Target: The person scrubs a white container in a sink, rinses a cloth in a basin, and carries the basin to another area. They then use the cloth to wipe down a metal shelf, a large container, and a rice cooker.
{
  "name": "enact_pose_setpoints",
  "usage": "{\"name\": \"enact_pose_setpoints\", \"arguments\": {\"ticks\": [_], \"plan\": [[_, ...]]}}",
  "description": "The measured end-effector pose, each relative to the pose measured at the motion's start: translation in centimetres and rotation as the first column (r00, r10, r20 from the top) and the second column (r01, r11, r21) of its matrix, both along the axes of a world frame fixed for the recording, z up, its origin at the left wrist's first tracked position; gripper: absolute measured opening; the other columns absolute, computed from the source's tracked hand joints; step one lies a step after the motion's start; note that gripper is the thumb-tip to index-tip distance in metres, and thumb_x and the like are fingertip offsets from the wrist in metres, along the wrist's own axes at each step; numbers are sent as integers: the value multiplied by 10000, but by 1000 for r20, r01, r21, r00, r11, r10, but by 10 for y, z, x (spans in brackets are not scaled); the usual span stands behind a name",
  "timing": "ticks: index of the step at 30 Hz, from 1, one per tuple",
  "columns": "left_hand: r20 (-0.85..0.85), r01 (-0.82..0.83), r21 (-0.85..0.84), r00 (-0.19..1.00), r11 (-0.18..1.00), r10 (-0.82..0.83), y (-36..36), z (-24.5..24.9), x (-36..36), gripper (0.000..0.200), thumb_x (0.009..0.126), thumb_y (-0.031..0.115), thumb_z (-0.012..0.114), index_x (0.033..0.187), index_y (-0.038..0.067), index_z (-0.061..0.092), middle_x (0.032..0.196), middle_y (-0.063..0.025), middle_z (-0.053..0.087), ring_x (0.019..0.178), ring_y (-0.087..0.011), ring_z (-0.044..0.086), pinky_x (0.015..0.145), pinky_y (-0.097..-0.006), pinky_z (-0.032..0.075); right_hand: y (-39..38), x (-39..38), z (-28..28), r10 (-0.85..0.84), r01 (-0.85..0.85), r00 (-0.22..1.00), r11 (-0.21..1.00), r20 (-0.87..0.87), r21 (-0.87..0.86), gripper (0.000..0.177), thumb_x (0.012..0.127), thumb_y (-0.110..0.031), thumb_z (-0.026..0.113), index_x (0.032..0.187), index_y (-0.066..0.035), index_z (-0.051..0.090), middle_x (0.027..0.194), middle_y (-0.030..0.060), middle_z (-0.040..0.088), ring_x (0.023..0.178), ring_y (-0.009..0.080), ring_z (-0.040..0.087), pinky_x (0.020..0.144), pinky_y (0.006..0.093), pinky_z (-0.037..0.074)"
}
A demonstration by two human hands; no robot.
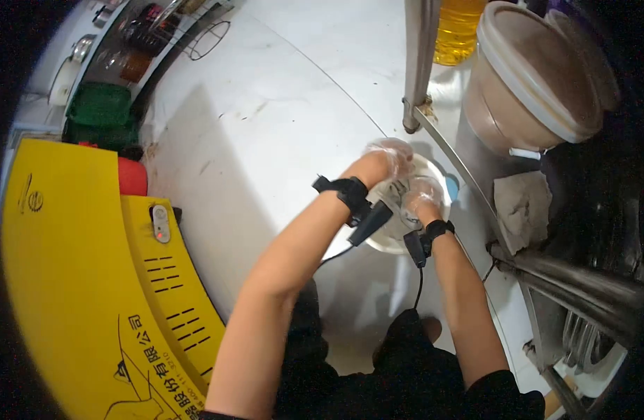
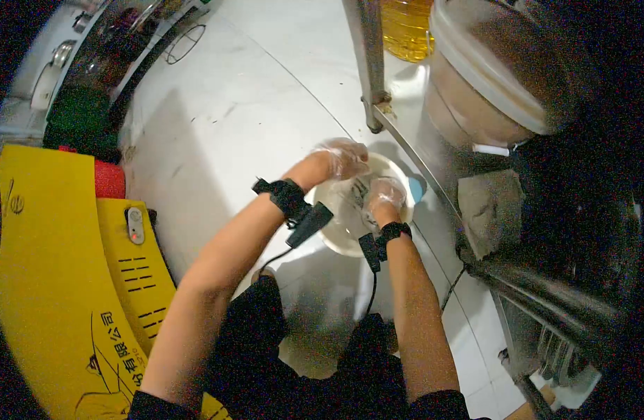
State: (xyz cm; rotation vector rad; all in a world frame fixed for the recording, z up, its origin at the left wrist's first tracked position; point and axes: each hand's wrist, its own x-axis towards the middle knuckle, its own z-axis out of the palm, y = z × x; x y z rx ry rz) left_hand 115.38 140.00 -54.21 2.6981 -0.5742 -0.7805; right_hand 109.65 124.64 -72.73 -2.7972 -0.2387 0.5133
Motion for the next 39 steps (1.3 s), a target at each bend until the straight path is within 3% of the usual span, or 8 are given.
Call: {"name": "enact_pose_setpoints", "arguments": {"ticks": [8,19,24,26,29,34,36,39], "plan": [[46,-383,-448,893,808,448,-11,-55,-46,373,843,395,543,1017,76,630,972,-147,648,930,-314,608,833,-383,467,0,1,41,-69,101,986,973,-152,210,483,729,-337,660,1124,-64,605,1114,170,613,1051,311,568,900,398,435],[-502,-494,-688,853,531,143,-6,-76,-48,654,900,525,484,1309,17,443,1292,-105,487,1180,-181,448,957,-356,409,-18,-30,138,-317,706,678,30,-663,708,705,841,-290,599,1375,47,287,1280,173,468,1158,269,471,976,344,384],[-969,-947,-241,223,214,-105,-14,-65,-64,520,911,523,479,1238,118,501,1109,-57,569,1044,-187,548,849,-427,483,-19,-39,127,-201,234,957,113,-208,966,557,852,-261,602,1313,-38,382,1185,130,494,1089,228,497,882,329,452],[-952,-968,-220,187,117,-242,-18,-68,-69,505,913,507,489,1243,124,500,1090,-43,579,1008,-184,568,825,-418,495,-4,-34,140,-265,690,636,-225,-725,687,485,925,-289,506,1332,-45,404,1330,135,435,1220,244,418,1058,367,285],[-988,-986,-152,152,-67,-2,-33,-55,-72,356,950,405,461,1112,107,568,981,-82,617,855,-211,608,687,-383,518,-7,-34,122,-541,582,799,585,-264,564,499,945,-306,483,1363,-51,385,1364,115,418,1229,208,414,1046,308,307],[-505,-675,-644,729,360,463,-41,-71,-79,379,946,225,436,1235,-13,495,1201,-241,543,1180,-351,465,1036,-433,309,0,-33,107,-417,666,712,146,-565,731,647,924,-516,425,1409,-110,287,1401,91,369,1268,262,369,1076,388,268],[447,-72,-448,845,891,293,-47,-96,-87,410,954,254,389,1260,-10,457,1205,-234,538,1095,-337,536,940,-383,418,5,-31,109,-303,697,652,-121,-695,706,670,924,-514,440,1420,-98,264,1416,91,345,1284,253,351,1077,388,271],[-84,-373,-435,923,819,376,-56,-72,-86,373,894,150,428,1228,-8,475,1185,-258,526,1121,-403,490,971,-428,402,7,-31,115,-158,685,670,-246,-726,686,716,909,-500,496,1424,-69,248,1422,88,319,1283,245,355,1060,371,303]]}}
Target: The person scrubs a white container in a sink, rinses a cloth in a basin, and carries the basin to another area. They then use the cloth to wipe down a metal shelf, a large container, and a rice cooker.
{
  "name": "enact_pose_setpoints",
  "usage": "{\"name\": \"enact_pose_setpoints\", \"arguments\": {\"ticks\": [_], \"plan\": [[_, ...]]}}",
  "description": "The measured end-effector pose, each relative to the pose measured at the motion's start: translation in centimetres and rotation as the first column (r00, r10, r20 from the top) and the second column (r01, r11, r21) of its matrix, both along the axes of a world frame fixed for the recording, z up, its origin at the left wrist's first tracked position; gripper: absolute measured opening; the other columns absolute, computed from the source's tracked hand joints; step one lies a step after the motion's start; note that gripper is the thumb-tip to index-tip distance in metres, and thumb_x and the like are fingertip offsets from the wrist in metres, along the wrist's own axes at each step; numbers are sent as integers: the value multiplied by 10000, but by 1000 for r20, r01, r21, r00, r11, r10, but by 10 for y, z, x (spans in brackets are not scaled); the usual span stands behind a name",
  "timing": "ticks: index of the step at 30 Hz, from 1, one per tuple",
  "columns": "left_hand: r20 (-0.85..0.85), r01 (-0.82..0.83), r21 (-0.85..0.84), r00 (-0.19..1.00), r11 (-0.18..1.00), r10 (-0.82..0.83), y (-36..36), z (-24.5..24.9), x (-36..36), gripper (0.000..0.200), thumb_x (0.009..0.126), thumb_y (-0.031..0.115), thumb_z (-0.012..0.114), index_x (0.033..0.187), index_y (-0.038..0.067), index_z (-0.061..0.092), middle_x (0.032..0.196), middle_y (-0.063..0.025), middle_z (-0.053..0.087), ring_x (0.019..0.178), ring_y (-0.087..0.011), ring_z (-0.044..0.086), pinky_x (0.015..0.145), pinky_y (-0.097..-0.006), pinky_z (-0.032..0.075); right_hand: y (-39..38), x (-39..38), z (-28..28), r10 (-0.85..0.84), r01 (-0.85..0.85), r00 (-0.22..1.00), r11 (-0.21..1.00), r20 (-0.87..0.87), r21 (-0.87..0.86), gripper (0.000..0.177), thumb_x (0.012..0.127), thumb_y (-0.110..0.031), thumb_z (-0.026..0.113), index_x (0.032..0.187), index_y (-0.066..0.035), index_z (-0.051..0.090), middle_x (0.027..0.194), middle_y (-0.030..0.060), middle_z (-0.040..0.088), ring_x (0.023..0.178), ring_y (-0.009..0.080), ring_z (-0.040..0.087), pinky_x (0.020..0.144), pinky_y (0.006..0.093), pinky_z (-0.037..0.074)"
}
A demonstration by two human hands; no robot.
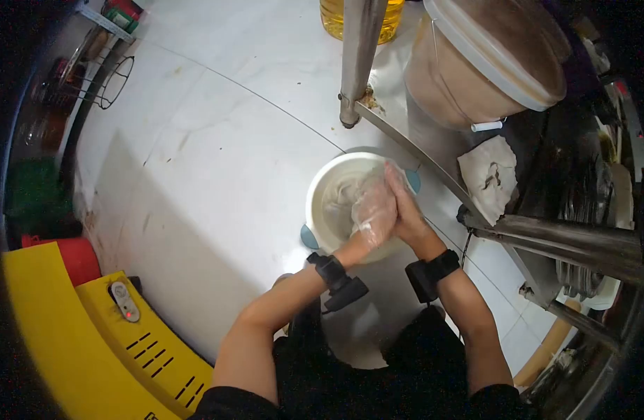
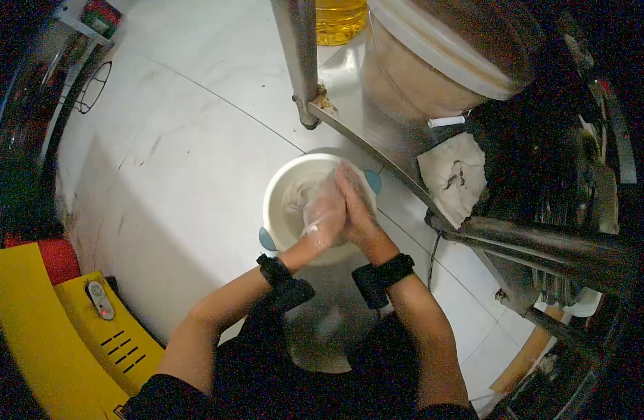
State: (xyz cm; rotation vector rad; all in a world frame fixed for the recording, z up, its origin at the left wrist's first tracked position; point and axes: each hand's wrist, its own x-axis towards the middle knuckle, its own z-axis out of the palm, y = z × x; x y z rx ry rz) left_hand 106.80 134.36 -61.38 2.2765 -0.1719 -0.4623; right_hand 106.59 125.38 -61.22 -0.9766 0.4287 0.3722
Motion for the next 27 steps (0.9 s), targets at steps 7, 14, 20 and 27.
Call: {"name": "enact_pose_setpoints", "arguments": {"ticks": [7,14,20,27], "plan": [[132,-152,-533,957,832,260,33,30,-5,250,890,175,518,1083,17,538,1055,-177,574,1004,-260,563,903,-321,419,1,-2,18,-113,90,987,978,-118,-187,443,915,-330,570,1262,-74,469,1182,35,530,1083,151,511,915,312,430],[-460,-420,-570,875,707,149,50,16,-3,580,966,496,345,1278,19,450,1231,-108,509,1161,-189,462,998,-318,343,9,-6,-13,-178,86,978,821,-111,-565,456,898,-453,539,1132,-62,563,961,26,582,837,124,537,737,271,449],[-350,-323,-654,931,684,104,38,7,-15,647,958,527,337,1370,29,361,1337,-134,446,1243,-242,413,1049,-312,288,7,-16,-26,15,-15,1000,658,-7,-753,474,956,-421,431,1141,1,543,967,69,614,850,193,551,799,335,440],[-794,-851,-526,481,22,-372,34,20,-12,652,940,533,403,1414,91,325,1391,-79,423,1272,-237,393,1086,-332,241,11,-20,-9,232,25,963,433,139,-901,481,985,-346,351,1243,37,487,1220,209,546,1112,330,516,995,376,360]]}}
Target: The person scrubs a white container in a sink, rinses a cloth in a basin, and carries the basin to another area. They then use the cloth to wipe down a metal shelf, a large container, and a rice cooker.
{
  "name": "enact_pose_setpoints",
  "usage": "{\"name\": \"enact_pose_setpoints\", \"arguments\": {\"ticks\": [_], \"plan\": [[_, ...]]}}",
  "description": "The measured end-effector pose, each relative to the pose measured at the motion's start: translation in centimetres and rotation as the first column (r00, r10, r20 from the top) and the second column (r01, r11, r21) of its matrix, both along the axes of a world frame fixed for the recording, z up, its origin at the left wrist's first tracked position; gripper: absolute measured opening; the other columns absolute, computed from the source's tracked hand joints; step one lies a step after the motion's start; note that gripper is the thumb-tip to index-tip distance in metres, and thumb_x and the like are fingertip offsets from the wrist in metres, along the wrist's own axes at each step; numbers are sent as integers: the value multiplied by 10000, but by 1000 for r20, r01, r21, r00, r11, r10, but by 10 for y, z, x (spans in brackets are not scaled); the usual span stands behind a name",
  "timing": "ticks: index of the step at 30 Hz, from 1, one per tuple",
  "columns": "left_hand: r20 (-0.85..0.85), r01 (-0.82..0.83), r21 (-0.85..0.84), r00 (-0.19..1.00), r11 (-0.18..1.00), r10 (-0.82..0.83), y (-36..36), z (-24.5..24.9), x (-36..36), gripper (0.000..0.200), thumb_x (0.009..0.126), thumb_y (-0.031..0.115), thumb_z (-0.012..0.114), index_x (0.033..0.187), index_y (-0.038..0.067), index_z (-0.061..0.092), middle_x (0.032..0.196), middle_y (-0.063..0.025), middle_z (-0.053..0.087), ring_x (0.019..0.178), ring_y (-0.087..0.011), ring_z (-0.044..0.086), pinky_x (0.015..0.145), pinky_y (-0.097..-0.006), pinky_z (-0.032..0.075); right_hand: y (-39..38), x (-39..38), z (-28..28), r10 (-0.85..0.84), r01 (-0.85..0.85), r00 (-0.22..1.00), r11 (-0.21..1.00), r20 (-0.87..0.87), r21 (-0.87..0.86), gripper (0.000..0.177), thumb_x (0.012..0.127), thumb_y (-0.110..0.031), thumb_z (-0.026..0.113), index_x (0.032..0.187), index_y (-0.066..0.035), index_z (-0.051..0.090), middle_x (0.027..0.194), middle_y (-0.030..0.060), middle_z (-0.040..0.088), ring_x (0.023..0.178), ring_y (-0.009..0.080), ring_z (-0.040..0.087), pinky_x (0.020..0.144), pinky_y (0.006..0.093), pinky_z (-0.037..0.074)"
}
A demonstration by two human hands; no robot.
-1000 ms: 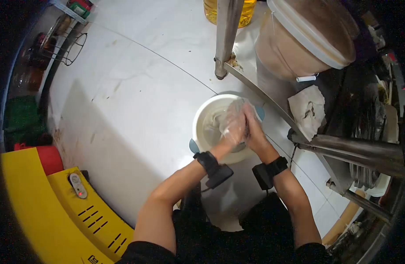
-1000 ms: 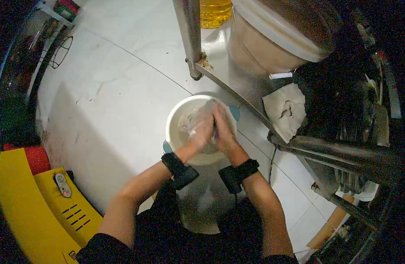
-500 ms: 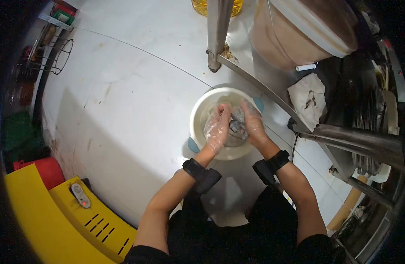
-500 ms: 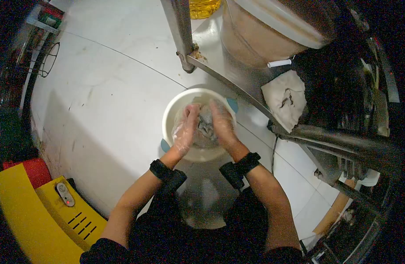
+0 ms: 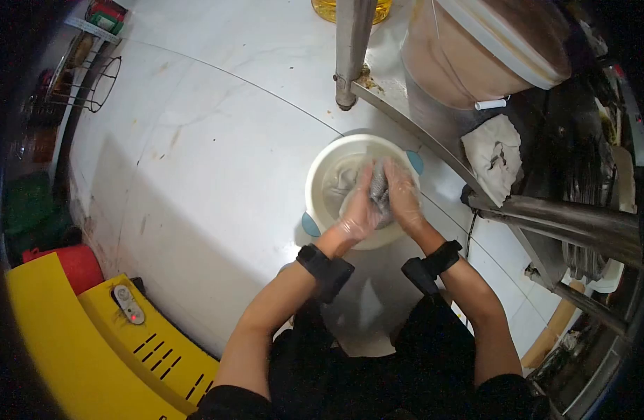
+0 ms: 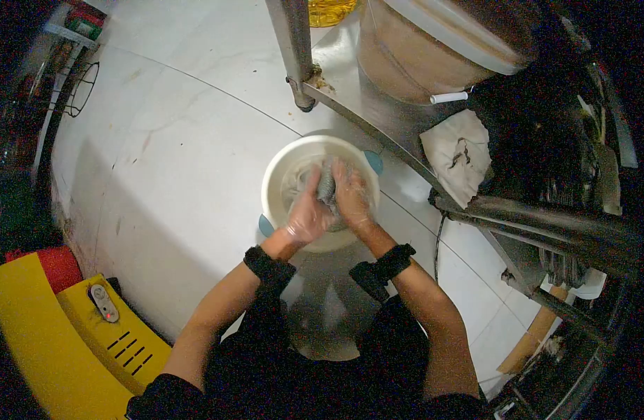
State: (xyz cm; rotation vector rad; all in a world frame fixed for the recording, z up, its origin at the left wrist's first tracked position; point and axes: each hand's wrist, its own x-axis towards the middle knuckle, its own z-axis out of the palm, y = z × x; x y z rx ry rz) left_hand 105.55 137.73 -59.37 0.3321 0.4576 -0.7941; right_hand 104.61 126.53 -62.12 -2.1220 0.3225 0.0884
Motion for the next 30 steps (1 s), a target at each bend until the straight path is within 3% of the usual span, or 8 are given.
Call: {"name": "enact_pose_setpoints", "arguments": {"ticks": [4,10,11,15,19,21,23,30], "plan": [[139,103,8,985,995,-103,3,-19,8,638,913,547,441,1368,108,356,1391,-54,401,1266,-197,396,972,-390,448,-1,11,16,171,-179,984,954,-55,-242,429,965,-266,365,1274,16,457,1282,251,477,1174,378,467,1016,406,342],[74,89,667,980,739,-185,1,-70,-3,594,947,483,430,1356,53,397,1260,-82,543,1131,-265,517,975,-336,384,-3,-6,-16,423,-372,906,792,-3,-484,477,969,-275,357,1364,-7,355,1352,263,409,1214,406,429,1028,419,334],[311,-76,809,896,582,-316,2,-91,-8,578,954,475,414,1334,40,426,1232,-106,558,1122,-259,518,978,-328,368,-5,-6,-20,544,-421,839,666,16,-616,499,963,-287,372,1387,-28,326,1358,261,404,1204,408,440,1012,425,353],[329,-200,942,717,271,-615,9,-62,-1,546,971,437,373,1277,-4,475,1127,-155,596,1080,-238,534,935,-327,400,9,2,30,239,-255,958,963,-161,-90,578,936,-318,422,1433,-79,246,1366,268,394,1192,417,454,992,422,375],[220,-36,757,954,652,-203,15,-35,11,533,984,413,345,1280,-15,458,1124,-141,588,1050,-231,545,919,-350,422,4,-7,48,257,-247,955,965,-149,84,707,860,-289,562,1444,-77,224,1400,252,352,1301,410,330,1093,420,243],[92,22,334,994,942,-56,17,-39,15,508,972,389,409,1329,27,403,1239,-125,528,1139,-244,501,972,-364,404,3,-13,49,315,-316,938,949,-141,20,728,851,-272,581,1450,-91,210,1410,245,344,1312,404,319,1093,413,247],[136,37,305,987,952,-82,14,-33,10,514,964,402,426,1328,40,407,1244,-108,522,1116,-234,510,968,-365,409,2,-19,40,321,-333,943,918,-87,-216,699,807,-205,622,1414,-77,298,1348,240,416,1261,403,383,1053,413,312],[185,91,418,965,904,-183,16,-14,8,661,921,513,459,1383,61,318,1348,-91,408,1098,-198,490,948,-354,413,-19,9,40,128,-128,991,992,-24,-5,416,754,-28,551,1163,-98,579,1158,138,548,1037,282,557,882,355,434]]}}
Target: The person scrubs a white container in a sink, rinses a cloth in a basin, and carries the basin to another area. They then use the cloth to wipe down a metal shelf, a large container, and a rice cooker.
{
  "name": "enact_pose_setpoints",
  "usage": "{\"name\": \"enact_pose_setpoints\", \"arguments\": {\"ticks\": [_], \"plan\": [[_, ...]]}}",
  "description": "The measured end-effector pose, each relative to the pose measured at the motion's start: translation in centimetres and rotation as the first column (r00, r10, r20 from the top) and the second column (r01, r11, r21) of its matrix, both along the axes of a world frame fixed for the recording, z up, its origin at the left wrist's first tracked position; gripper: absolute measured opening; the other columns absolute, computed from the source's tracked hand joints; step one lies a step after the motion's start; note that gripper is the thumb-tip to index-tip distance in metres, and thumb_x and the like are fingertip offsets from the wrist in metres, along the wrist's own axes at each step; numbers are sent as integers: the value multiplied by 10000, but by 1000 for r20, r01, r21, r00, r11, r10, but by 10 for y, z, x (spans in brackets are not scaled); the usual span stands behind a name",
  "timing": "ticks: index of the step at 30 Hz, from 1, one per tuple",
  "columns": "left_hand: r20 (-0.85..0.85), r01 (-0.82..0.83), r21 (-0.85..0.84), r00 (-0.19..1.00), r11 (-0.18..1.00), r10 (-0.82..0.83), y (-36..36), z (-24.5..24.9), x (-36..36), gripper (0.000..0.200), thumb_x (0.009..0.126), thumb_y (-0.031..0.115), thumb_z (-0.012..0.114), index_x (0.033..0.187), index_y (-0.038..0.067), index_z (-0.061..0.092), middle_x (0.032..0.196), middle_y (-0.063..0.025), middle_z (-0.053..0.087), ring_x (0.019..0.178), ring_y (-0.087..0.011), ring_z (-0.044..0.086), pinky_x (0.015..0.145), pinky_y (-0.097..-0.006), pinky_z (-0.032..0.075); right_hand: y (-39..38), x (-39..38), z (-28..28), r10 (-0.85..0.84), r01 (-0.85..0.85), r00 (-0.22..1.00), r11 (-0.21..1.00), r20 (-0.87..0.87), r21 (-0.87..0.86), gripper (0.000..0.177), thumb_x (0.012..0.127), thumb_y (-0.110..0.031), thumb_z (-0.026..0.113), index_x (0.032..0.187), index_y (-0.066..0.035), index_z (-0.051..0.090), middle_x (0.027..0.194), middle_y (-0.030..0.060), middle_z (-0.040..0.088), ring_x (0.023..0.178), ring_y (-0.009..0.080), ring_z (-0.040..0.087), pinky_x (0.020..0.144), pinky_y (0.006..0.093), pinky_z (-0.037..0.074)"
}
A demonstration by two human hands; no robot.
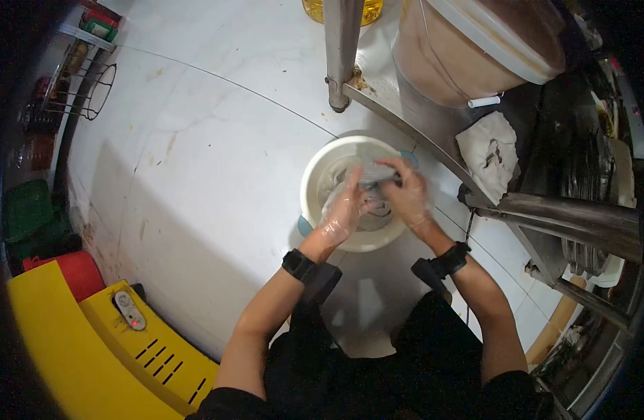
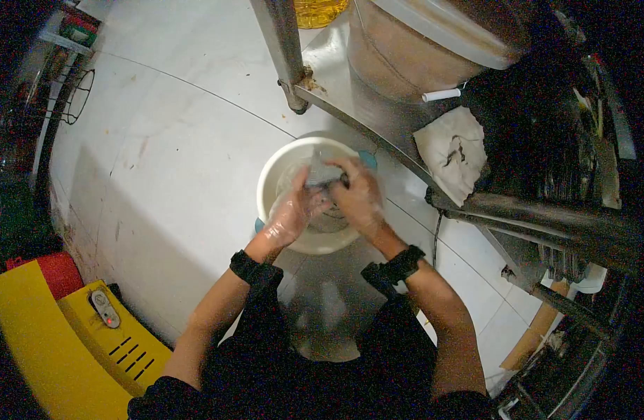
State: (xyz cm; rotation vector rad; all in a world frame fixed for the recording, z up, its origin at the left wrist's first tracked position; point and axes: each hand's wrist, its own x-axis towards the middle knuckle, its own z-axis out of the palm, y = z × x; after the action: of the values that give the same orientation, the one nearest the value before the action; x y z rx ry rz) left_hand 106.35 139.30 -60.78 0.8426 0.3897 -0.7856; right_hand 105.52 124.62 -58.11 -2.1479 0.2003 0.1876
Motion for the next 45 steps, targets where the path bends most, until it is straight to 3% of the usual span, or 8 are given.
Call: {"name": "enact_pose_setpoints", "arguments": {"ticks": [7,11,18,22,27,30,39,45], "plan": [[118,-62,-46,991,997,67,14,1,21,675,939,529,400,1407,53,303,1354,-102,414,1159,-221,460,1013,-364,330,-14,84,59,132,79,808,941,574,-328,373,730,-10,572,1084,-127,578,1136,154,559,1014,350,563,876,395,453],[110,-32,-8,993,999,33,20,-1,27,648,944,519,401,1385,47,347,1340,-99,439,1166,-216,462,1001,-350,347,-19,99,27,309,27,911,615,272,-788,319,727,-40,612,1032,-132,594,1271,110,514,984,330,587,835,410,478],[71,-59,39,996,997,56,25,-10,35,589,951,475,424,1339,34,402,1279,-101,503,1113,-190,504,974,-325,389,9,163,12,445,7,829,598,339,-801,237,782,-168,593,1003,-86,612,1048,168,609,912,326,613,796,410,501],[84,-72,41,994,997,68,30,-8,42,554,956,448,429,1313,24,425,1240,-104,532,1085,-185,523,962,-318,403,21,205,21,-101,163,980,900,172,-403,233,893,-193,456,980,-30,598,1031,208,599,894,375,596,810,409,483],[55,-83,38,995,996,81,33,-17,44,539,962,425,420,1309,13,425,1210,-113,544,1078,-188,529,960,-318,409,3,205,-13,367,69,878,537,307,-841,246,870,-102,440,1056,-79,600,1131,193,586,978,352,561,788,448,473],[75,-88,10,993,996,87,32,-20,50,534,967,414,411,1310,5,419,1205,-119,543,1092,-195,525,968,-320,406,-11,164,14,590,12,703,549,398,-836,419,708,-26,511,1113,-95,594,956,119,623,883,342,596,681,411,503],[88,-85,16,993,996,83,29,-19,47,489,977,427,378,1282,56,470,1192,-89,551,1089,-184,517,953,-328,379,-5,121,49,426,-241,903,419,-45,-875,333,777,-43,517,1106,-66,557,1151,76,567,976,328,560,774,382,523],[144,-24,58,989,998,15,29,-7,44,558,947,491,420,1308,66,439,1218,-91,532,1118,-193,501,972,-341,368,9,149,27,541,-56,828,341,147,-938,422,748,-42,489,1160,-106,551,1138,26,567,855,274,558,693,350,521]]}}
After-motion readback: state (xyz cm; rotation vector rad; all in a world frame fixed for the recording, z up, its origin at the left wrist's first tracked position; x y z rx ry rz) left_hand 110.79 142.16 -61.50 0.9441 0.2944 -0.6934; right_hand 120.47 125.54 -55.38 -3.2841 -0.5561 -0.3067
